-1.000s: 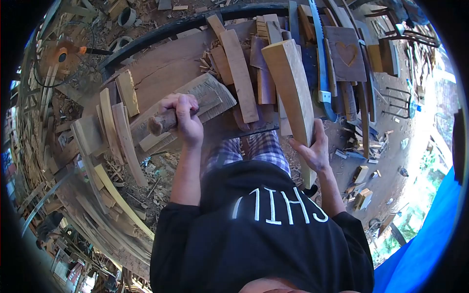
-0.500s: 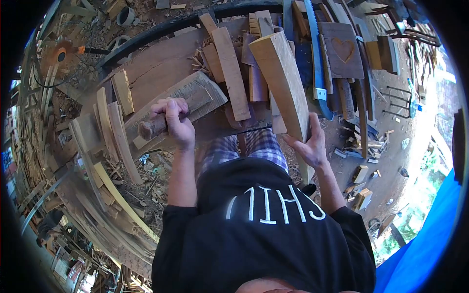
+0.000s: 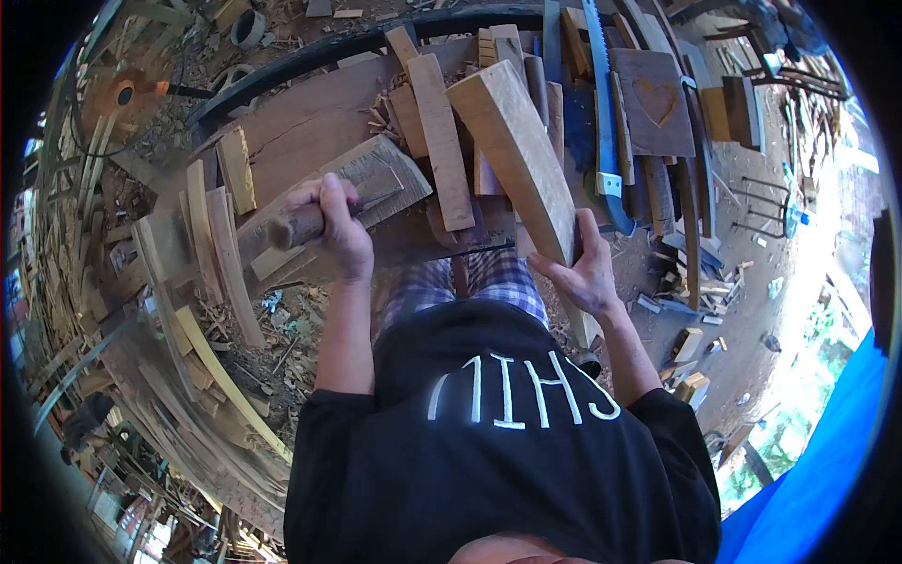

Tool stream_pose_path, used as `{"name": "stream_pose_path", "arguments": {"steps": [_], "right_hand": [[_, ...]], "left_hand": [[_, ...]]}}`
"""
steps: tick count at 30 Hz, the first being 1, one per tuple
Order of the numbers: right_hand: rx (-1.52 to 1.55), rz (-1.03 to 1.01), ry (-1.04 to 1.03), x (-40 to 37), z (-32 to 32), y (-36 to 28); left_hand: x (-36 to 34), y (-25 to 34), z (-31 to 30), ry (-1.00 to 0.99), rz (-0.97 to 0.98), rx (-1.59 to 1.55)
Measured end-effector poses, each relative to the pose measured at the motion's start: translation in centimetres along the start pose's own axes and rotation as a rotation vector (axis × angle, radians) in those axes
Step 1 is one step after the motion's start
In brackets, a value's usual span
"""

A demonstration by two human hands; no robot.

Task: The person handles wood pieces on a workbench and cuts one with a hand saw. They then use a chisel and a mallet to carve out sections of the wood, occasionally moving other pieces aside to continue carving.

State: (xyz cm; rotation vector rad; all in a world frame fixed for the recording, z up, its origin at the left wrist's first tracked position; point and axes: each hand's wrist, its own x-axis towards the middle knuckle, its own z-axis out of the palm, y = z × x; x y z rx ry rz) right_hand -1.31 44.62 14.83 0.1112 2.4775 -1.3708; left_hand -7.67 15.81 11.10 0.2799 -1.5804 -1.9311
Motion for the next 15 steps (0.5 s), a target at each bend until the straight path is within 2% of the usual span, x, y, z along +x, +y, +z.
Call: {"name": "stream_pose_path", "arguments": {"steps": [3, 5, 7, 9, 11, 13, 15], "right_hand": [[-0.068, -0.097, -0.037, 1.5, -0.4, -1.9], [-0.121, -0.181, -0.055, 2.5, -1.2, -4.7], [-0.104, -0.306, -0.046, 3.2, -1.5, -7.5], [-0.063, -0.441, -0.001, 3.1, -2.0, -11.6], [-0.085, -0.598, 0.009, 3.2, -2.3, -13.8], [-0.113, -0.644, -0.032, 3.3, -2.3, -15.3], [-0.461, -0.575, -0.112, 4.2, -2.2, -16.1]], "left_hand": [[-0.3, -0.1, 0.7, 0.038, 0.062, 0.044], [-0.7, -0.5, 0.6, 0.026, -0.036, 0.127], [-0.2, -0.5, 1.3, 0.034, 0.037, 0.018], [0.0, -0.3, 1.0, -0.048, 0.137, 0.288], [-0.1, -0.5, 1.1, -0.038, 0.087, 0.211], [0.1, -0.1, 1.1, -0.042, 0.081, 0.200], [0.4, -0.3, 1.3, -0.022, 0.111, 0.183]]}}
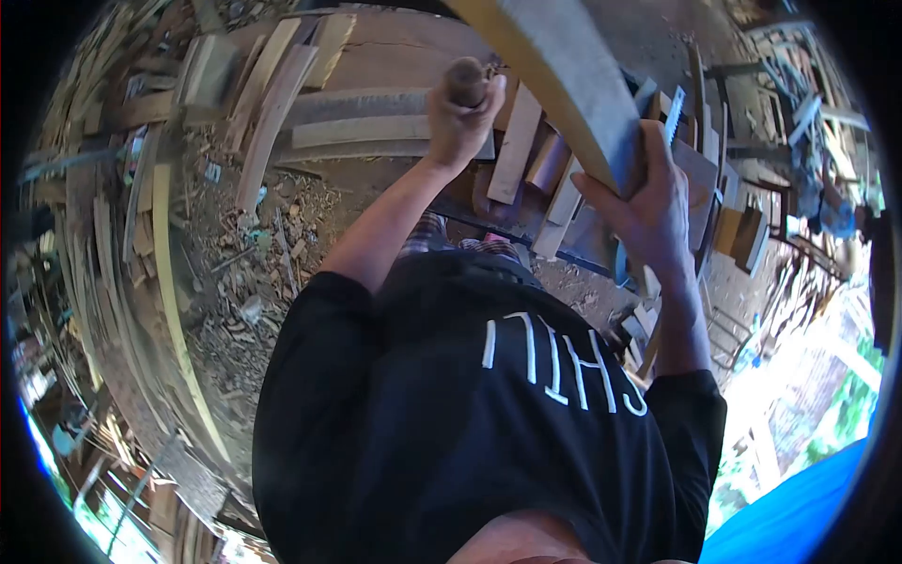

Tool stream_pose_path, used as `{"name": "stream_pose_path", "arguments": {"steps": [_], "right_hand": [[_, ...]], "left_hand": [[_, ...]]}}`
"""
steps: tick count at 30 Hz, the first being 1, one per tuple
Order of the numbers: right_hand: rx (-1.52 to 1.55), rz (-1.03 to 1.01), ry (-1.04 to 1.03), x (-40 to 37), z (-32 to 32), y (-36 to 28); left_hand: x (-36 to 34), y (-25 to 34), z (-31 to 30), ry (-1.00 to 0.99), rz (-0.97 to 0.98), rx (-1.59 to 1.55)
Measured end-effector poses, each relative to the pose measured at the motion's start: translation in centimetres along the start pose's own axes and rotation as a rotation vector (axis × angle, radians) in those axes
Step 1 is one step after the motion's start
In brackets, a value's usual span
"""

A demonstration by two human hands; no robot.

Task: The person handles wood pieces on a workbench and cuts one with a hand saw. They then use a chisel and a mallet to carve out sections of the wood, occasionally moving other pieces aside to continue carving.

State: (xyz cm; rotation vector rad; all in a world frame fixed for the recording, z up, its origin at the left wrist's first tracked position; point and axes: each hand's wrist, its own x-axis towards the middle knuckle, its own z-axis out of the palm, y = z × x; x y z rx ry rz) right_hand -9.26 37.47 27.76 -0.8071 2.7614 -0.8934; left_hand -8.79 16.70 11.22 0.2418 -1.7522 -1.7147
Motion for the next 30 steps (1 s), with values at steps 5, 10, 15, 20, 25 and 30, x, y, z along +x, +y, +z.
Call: {"name": "stream_pose_path", "arguments": {"steps": [5, 10, 15, 20, 25, 30], "right_hand": [[-0.088, -0.047, 0.003, 0.7, -1.3, -2.3], [0.184, -0.250, 0.157, 0.3, -1.3, -3.1], [-0.237, -0.046, -0.068, 1.8, -0.1, -0.2], [0.072, -0.279, 0.166, 1.2, -1.9, -3.2], [-0.173, -0.180, -0.037, 1.5, 1.1, 0.2], [0.089, -0.293, 0.152, 2.2, -1.8, -4.0]], "left_hand": [[-0.1, 0.3, 0.0, 0.013, 0.088, 0.139], [-0.5, 0.4, -0.5, -0.050, 0.040, 0.128], [-0.2, -0.1, 0.0, 0.013, 0.093, 0.056], [-0.4, -1.3, 0.0, 0.005, 0.048, 0.025], [-0.7, -1.7, -0.5, 0.022, -0.017, -0.151], [-0.7, 0.0, -0.4, 0.034, -0.064, -0.124]]}}
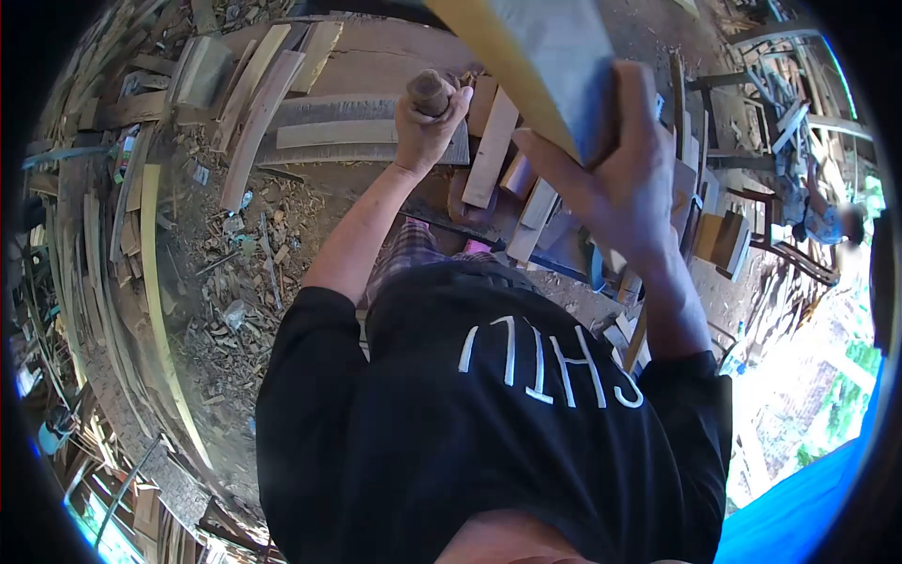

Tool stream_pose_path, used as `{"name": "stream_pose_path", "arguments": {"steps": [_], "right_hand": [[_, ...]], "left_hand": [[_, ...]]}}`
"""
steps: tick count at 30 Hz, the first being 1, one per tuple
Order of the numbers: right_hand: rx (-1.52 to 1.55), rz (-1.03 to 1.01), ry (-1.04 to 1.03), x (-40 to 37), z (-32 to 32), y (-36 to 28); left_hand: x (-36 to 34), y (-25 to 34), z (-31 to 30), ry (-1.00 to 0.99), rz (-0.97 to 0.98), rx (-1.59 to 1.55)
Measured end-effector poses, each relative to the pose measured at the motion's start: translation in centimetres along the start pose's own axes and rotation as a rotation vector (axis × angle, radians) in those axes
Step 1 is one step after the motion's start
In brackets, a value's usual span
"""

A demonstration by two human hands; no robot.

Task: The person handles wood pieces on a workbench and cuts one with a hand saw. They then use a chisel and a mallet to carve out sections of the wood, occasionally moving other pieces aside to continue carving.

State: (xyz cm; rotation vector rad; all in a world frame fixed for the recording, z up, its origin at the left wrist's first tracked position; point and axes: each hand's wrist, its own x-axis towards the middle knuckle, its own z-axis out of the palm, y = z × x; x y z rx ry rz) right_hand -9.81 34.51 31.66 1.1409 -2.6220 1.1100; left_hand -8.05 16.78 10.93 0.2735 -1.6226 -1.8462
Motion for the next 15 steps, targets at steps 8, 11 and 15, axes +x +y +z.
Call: {"name": "stream_pose_path", "arguments": {"steps": [8, 11, 15], "right_hand": [[-0.119, 0.141, -0.166, -1.0, 1.3, 3.1], [0.022, 0.039, -0.065, 0.1, -1.1, -0.1], [-0.029, 0.066, -0.183, -1.3, 1.2, 2.8]], "left_hand": [[-0.2, -0.2, -0.9, -0.030, -0.036, 0.012], [-0.1, 1.4, -0.3, -0.060, -0.076, -0.075], [-0.3, 0.7, -0.7, -0.012, 0.127, 0.086]]}}
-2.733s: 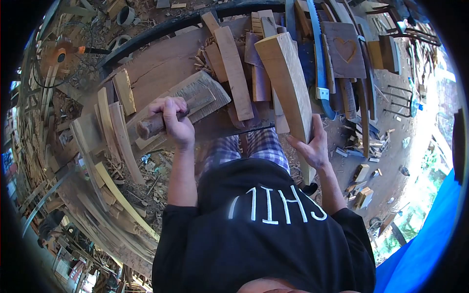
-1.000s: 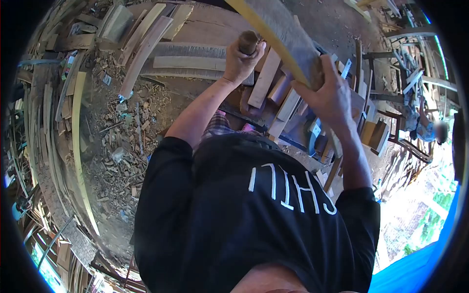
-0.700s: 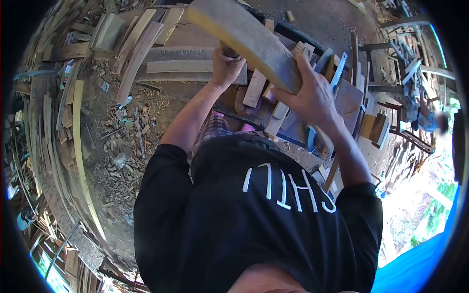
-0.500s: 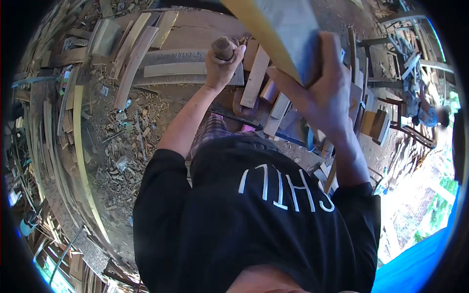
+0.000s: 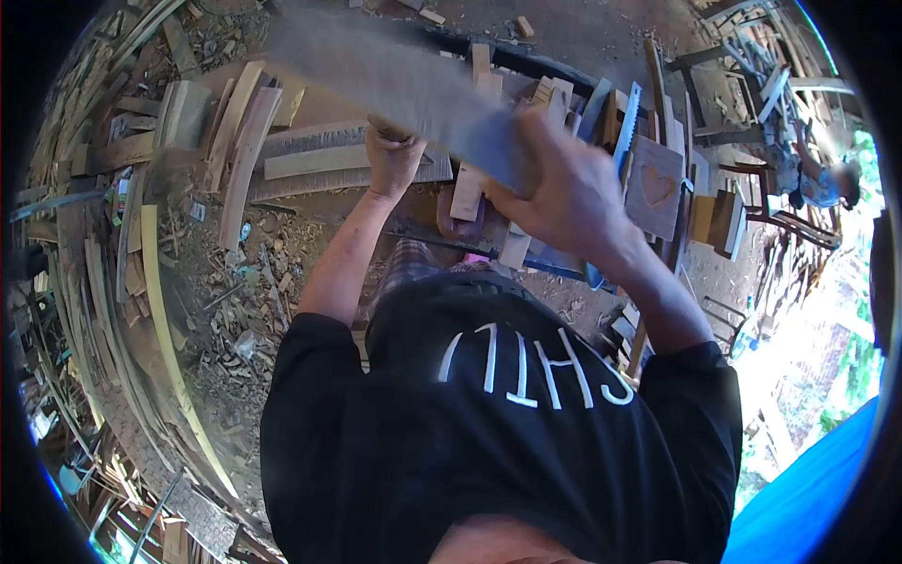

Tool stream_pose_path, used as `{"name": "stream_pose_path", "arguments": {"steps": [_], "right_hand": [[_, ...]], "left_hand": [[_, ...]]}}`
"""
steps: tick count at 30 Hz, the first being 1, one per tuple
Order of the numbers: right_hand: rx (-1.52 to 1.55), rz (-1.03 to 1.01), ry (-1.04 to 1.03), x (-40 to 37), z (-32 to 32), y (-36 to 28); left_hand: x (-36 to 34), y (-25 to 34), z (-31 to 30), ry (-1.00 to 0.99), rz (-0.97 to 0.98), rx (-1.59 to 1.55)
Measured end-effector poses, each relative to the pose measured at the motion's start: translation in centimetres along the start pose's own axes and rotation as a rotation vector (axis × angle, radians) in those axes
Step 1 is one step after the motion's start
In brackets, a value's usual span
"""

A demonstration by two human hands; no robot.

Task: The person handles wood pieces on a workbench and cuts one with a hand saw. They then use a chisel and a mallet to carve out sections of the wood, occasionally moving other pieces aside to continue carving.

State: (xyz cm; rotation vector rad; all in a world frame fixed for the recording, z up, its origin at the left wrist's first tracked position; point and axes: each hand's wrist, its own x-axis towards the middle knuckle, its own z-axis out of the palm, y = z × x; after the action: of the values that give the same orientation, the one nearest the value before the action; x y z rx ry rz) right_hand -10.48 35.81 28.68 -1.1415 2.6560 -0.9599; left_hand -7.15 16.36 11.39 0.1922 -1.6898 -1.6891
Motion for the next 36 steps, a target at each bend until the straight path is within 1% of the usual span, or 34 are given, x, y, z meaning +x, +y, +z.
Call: {"name": "stream_pose_path", "arguments": {"steps": [1, 2, 3, 5, 6, 7, 9, 10, 11, 13, 14, 15, 17, 18, 20, 21, 23, 24, 25, 26, 27, 28, 29, 30, 31, 32, 33, 34, 35, 36], "right_hand": [[-0.130, 0.160, -0.255, -0.2, 0.8, 1.1], [-0.075, 0.199, -0.206, -0.6, 1.3, 1.9], [-0.080, 0.190, -0.201, 0.0, 0.9, 1.8], [-0.105, 0.011, 0.049, 0.4, -0.3, 0.5], [-0.008, -0.001, 0.061, 0.7, -0.8, -0.1], [-0.008, 0.006, 0.064, 0.6, -0.8, -0.3], [0.128, -0.132, 0.208, 0.4, -0.8, -0.9], [0.134, -0.092, 0.126, -0.1, 0.1, -0.3], [0.132, -0.089, 0.129, -0.4, 1.1, 0.8], [-0.006, 0.197, -0.280, 0.1, 2.1, 2.0], [-0.082, 0.181, -0.180, 0.0, 1.8, 2.1], [-0.081, 0.182, -0.185, 0.5, 1.0, 1.4], [0.010, 0.009, 0.010, 1.6, -1.1, -0.3], [0.010, 0.019, 0.012, 1.9, -1.9, -1.4], [0.129, -0.201, 0.232, 2.1, -3.1, -3.3], [0.125, -0.199, 0.237, 1.8, -2.1, -2.4], [-0.123, 0.066, -0.216, 0.7, 0.6, 0.4], [-0.126, 0.061, -0.212, 0.6, 0.7, 0.5], [-0.129, 0.118, -0.230, 0.5, 0.7, 0.7], [-0.137, 0.162, -0.250, 1.0, 0.6, 1.0], [-0.134, 0.164, -0.264, 1.2, 0.2, 0.4], [-0.045, 0.084, -0.144, 1.5, -0.7, -0.6], [0.038, 0.001, -0.012, 1.8, -1.4, -1.3], [0.038, 0.003, -0.009, 1.8, -1.7, -1.7], [0.122, -0.044, 0.075, 1.7, -2.1, -2.2], [0.207, -0.092, 0.155, 1.6, -2.2, -2.4], [0.207, -0.093, 0.153, 1.5, -2.0, -1.9], [0.126, -0.024, 0.110, 1.2, -1.4, -0.7], [0.046, 0.046, 0.068, 0.8, -0.7, 0.6], [0.042, 0.101, 0.040, 0.6, -0.3, 1.7]], "left_hand": [[0.3, 0.3, -0.1, -0.010, -0.018, 0.028], [0.5, 0.6, 0.2, 0.011, -0.065, 0.080], [1.0, 0.0, 0.1, 0.015, -0.055, 0.077], [0.4, -1.3, -0.8, -0.070, -0.195, -0.126], [0.5, -0.8, -0.7, -0.066, -0.200, -0.136], [0.6, 0.0, -0.5, -0.074, -0.203, -0.137], [0.7, 1.6, 0.0, 0.011, -0.191, -0.164], [0.8, 0.4, -0.8, -0.034, -0.102, -0.102], [0.4, -0.7, -0.8, -0.038, -0.102, -0.104], [0.6, -1.1, -0.4, 0.230, -0.055, -0.024], [0.8, -0.8, -1.8, 0.000, -0.317, -0.100], [0.9, -0.4, -1.7, 0.003, -0.322, -0.099], [0.6, 0.1, -1.6, -0.030, -0.269, -0.148], [0.4, -0.1, -1.6, -0.038, -0.274, -0.149], [0.2, -1.0, -2.2, -0.109, -0.129, -0.001], [0.1, -2.2, -2.8, -0.114, -0.127, -0.005], [0.0, -4.8, -3.8, -0.209, 0.215, 0.374], [-0.6, -4.5, -3.4, -0.115, 0.051, 0.160], [-0.3, -3.4, -2.5, -0.115, 0.057, 0.158], [0.5, -2.5, -1.5, -0.029, -0.051, 0.033], [0.1, -1.8, -1.3, 0.055, -0.183, -0.085], [-0.6, -1.7, -1.6, 0.054, -0.200, -0.078], [-0.8, -1.8, -1.7, 0.002, -0.148, -0.070], [-0.5, -1.5, -1.5, -0.050, -0.091, -0.064], [0.0, -1.2, -1.1, -0.052, -0.088, -0.067], [0.5, -0.8, -0.7, 0.000, -0.125, -0.064], [1.0, 0.1, -0.3, 0.053, -0.164, -0.060], [1.4, 1.3, -0.2, 0.126, -0.391, -0.117], [1.7, 1.0, -0.4, 0.126, -0.391, -0.115], [2.5, 0.6, -0.6, 0.121, -0.294, -0.221]]}}
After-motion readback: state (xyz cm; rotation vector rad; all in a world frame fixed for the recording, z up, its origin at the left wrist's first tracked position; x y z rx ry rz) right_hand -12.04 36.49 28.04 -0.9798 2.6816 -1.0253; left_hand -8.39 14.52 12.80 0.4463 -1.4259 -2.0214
